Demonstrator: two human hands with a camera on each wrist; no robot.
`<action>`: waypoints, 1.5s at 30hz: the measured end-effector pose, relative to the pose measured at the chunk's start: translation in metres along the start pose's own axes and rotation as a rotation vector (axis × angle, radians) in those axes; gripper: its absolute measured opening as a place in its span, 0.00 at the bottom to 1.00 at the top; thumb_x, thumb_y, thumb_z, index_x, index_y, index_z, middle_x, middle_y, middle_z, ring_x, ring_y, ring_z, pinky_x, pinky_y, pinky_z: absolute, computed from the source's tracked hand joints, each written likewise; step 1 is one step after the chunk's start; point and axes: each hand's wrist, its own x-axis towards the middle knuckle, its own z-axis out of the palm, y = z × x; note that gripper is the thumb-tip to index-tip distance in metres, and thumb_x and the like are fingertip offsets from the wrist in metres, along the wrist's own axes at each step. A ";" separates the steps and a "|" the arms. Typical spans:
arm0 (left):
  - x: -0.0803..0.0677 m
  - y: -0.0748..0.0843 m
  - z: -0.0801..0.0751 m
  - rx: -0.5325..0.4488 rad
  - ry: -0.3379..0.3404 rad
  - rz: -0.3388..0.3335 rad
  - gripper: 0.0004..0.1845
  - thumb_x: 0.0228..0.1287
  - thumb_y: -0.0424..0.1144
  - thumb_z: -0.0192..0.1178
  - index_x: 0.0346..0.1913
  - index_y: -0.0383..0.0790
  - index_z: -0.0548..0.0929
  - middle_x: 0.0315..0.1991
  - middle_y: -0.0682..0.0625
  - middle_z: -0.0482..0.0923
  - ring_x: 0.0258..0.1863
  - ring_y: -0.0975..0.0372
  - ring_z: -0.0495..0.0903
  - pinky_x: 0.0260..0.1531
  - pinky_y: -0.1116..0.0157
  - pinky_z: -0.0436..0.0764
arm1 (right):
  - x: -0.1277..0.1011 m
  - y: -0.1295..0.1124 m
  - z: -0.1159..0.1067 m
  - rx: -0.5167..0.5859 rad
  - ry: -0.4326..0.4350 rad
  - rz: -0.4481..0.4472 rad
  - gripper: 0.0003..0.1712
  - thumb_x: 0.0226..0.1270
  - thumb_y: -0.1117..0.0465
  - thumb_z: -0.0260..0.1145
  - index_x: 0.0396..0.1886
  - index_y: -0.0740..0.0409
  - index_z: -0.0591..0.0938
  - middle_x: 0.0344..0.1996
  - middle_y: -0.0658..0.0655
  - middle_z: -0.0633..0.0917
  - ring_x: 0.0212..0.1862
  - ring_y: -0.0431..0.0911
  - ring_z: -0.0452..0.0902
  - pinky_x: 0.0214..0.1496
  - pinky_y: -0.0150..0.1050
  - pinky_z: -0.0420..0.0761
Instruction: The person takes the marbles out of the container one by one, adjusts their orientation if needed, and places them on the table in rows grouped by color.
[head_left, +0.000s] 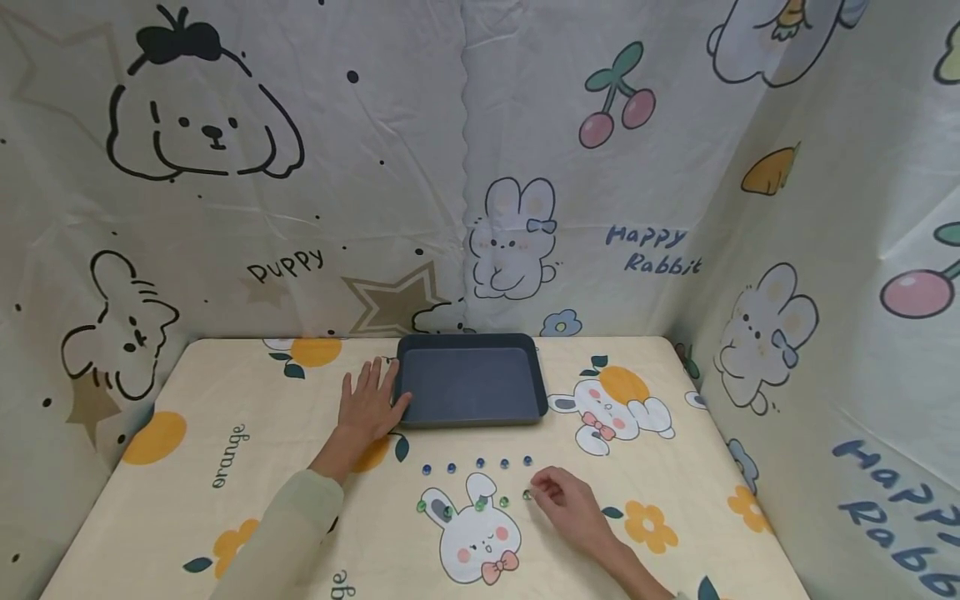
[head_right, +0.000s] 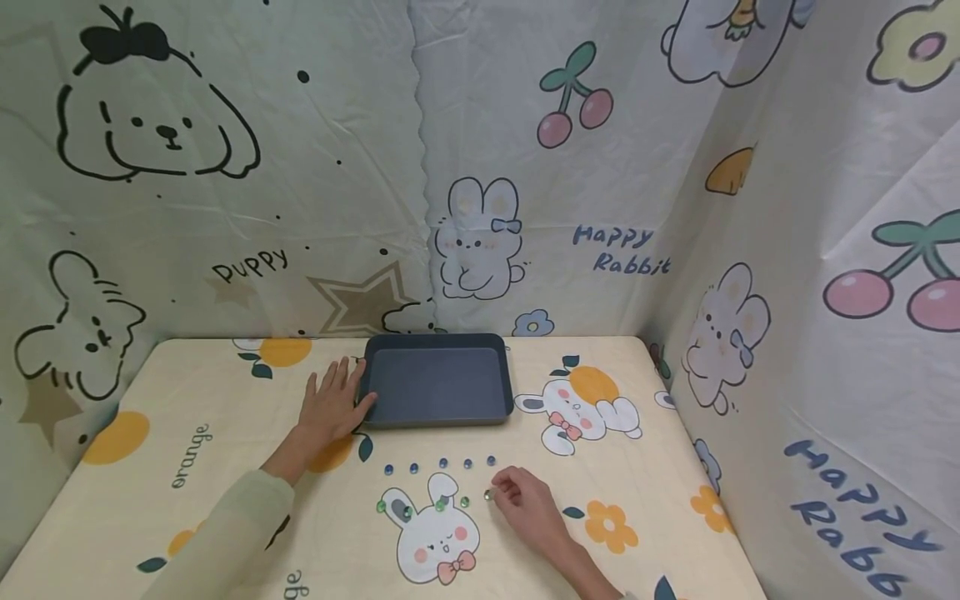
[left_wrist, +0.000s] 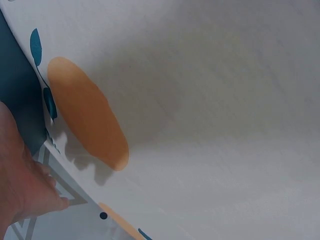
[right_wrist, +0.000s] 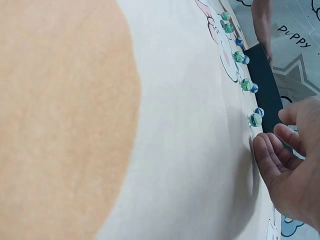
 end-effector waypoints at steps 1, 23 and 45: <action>0.000 0.000 0.000 0.001 0.001 -0.001 0.41 0.76 0.60 0.43 0.80 0.40 0.49 0.78 0.33 0.44 0.77 0.42 0.44 0.71 0.39 0.41 | 0.000 0.000 -0.001 0.007 0.014 0.003 0.06 0.70 0.66 0.64 0.44 0.55 0.82 0.33 0.46 0.80 0.36 0.42 0.77 0.39 0.31 0.81; -0.002 0.002 0.003 -0.004 0.003 0.004 0.41 0.76 0.60 0.44 0.80 0.39 0.50 0.78 0.33 0.45 0.77 0.42 0.45 0.71 0.39 0.41 | -0.010 0.006 -0.001 0.033 0.128 0.077 0.07 0.70 0.66 0.65 0.46 0.56 0.82 0.32 0.48 0.80 0.35 0.42 0.76 0.38 0.32 0.80; 0.001 -0.001 0.002 -0.019 0.001 0.009 0.40 0.76 0.59 0.44 0.80 0.39 0.49 0.78 0.33 0.44 0.77 0.42 0.43 0.71 0.38 0.39 | -0.008 0.007 -0.011 0.023 0.149 0.085 0.07 0.70 0.66 0.65 0.45 0.56 0.83 0.32 0.47 0.80 0.35 0.42 0.76 0.38 0.32 0.80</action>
